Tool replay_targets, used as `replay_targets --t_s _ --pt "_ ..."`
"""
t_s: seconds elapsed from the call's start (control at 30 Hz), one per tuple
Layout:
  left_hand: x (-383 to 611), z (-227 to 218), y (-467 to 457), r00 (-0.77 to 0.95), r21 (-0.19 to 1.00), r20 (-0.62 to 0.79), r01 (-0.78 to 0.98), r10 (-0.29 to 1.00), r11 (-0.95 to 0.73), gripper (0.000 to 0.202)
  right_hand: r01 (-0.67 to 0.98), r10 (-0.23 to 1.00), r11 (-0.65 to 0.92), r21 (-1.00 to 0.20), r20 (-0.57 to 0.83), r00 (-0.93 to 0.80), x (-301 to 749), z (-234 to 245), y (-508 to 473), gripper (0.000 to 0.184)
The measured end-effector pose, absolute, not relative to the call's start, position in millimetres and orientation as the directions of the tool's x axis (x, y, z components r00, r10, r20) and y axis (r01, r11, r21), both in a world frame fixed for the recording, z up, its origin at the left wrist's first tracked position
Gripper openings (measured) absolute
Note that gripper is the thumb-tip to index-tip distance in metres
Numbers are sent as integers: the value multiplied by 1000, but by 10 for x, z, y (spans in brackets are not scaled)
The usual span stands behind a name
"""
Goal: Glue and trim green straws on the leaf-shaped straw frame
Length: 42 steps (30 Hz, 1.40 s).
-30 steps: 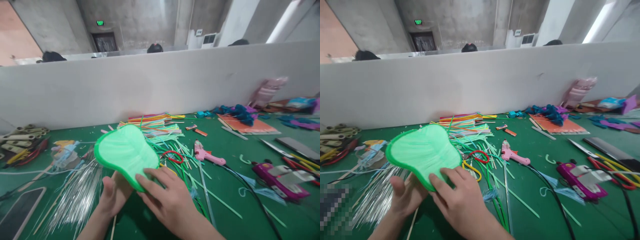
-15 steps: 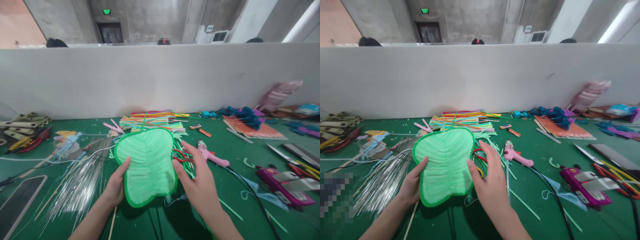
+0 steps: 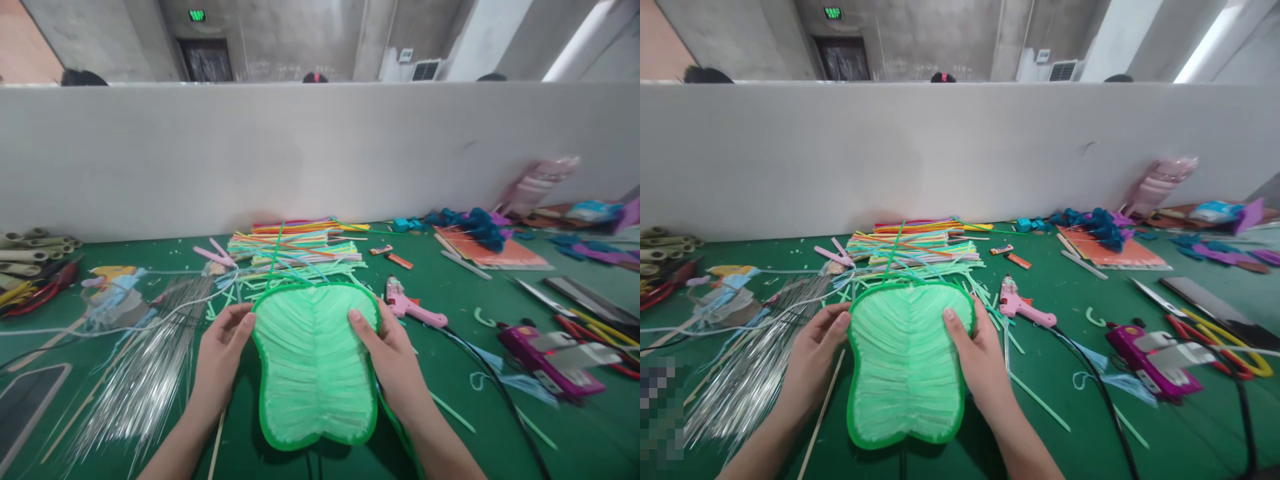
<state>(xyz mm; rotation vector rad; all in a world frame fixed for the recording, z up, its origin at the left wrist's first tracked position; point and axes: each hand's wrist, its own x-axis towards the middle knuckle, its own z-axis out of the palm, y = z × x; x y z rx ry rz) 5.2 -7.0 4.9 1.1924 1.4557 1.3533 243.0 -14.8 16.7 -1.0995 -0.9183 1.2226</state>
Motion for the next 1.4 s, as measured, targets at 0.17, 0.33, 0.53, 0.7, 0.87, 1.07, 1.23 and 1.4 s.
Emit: replay_targets --t_s 0.17,0.33,0.53,0.7,0.87,1.07,1.23,1.4 --pt "-25 66 -4 -234 929 208 350 950 -118 48 -129 994 6 -992 -8 107 2415 70 -132 55" --pt "-53 21 -21 -197 811 359 550 912 -200 25 -53 996 37 -998 33 84 2378 50 -137 50" --pt "-73 26 -42 -162 623 550 733 819 -273 29 12 991 97 -995 98 93 2352 62 -126 44" --pt "-247 32 16 -239 556 565 818 790 -150 37 -40 989 47 -998 41 142 2382 64 -132 54" --pt "-595 -88 180 -316 542 423 839 849 42 29 -131 975 17 -991 -13 222 2505 184 -142 53" --pt "-675 -213 308 -314 593 324 802 893 67 33 -213 749 102 -972 -65 659 2899 394 -78 41" --pt "-476 -231 284 -176 734 240 677 955 -59 31 -460 670 253 -851 -189 718 2947 527 -93 22" --pt "-212 -215 179 -28 922 37 387 999 -24 47 -696 890 -17 -718 -329 317 2629 555 -276 42"
